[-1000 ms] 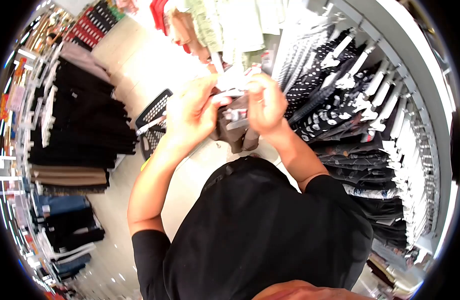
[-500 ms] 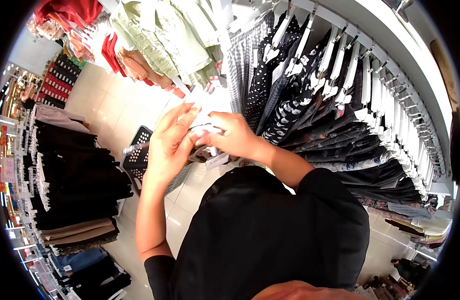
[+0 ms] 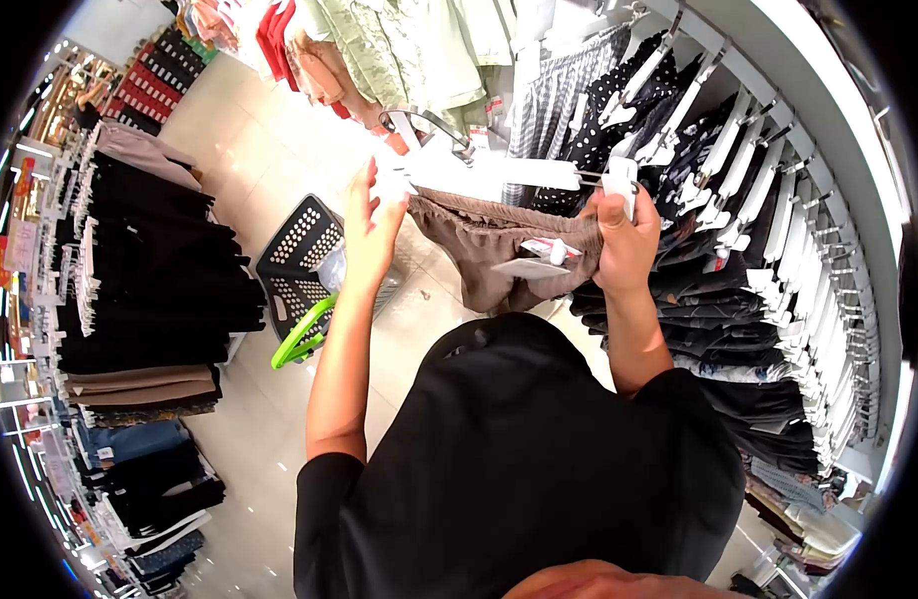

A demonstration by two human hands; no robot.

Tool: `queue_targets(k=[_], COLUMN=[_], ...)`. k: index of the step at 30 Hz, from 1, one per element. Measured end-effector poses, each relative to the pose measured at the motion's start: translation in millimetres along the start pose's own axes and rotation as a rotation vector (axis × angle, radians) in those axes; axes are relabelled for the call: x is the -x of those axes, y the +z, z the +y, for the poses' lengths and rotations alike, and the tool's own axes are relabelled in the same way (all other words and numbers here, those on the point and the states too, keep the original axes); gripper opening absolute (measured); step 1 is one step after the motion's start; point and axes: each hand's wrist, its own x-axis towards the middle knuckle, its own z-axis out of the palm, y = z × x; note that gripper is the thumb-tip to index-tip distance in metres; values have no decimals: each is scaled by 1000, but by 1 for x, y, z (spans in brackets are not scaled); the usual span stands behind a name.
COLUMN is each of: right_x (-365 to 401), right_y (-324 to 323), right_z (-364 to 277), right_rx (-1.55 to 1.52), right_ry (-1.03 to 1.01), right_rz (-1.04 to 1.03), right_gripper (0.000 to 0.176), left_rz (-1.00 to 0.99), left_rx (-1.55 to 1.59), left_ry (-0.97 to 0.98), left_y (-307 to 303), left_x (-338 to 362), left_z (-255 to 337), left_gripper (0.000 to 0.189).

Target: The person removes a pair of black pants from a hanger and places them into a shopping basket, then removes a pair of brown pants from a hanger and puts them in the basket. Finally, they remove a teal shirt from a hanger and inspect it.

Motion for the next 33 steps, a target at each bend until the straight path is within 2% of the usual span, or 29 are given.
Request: queue_targets(k=[3, 5, 9, 12, 16, 17, 18, 20, 21, 22, 26, 30, 33], right_x=[-1, 1, 9, 12, 4, 3, 4, 7, 6, 6, 15, 29, 47], right_y=[-10, -19, -25, -19, -25, -25, -25, -26, -26, -25, -16, 1, 7], right_z=[-2, 3, 1, 4, 8, 10, 12, 13, 13, 11, 3, 1, 5], right_rx=[-60, -72, -77, -105, -18, -6, 11, 22, 24, 26, -2, -94, -129], right_ry=[-3, 13, 90, 92, 47, 23, 3, 56, 39, 21, -39, -10, 58], right_rz=[19, -6, -68, -19, -16, 12, 42, 115, 138, 157, 204, 257, 151], right_gripper=[52, 50, 42, 41, 44, 44, 44, 44, 45, 46, 52, 55, 63], left_rz=[-79, -219, -153, -157, -129, -153, -125, -147, -100, -110, -207, -296, -342], left_rx=[54, 353, 239, 180, 385, 332, 345, 435, 502, 591, 604, 600, 652], left_ry=[13, -139, -80, -90, -11, -25, 42, 8, 53, 34, 67, 115, 89], left_y=[20, 29, 44, 48, 58, 56, 60, 59, 63, 64, 65, 66, 67], left_x=[-17, -22, -28, -35, -51, -56, -63, -71, -74, -77, -88, -99, -102], left_z=[-24, -22, -33, -34, -26, -24, -22, -17, -8, -4, 7, -1, -13], left_gripper=[56, 47, 37, 36, 38, 40, 43, 46, 47, 47, 45, 42, 40])
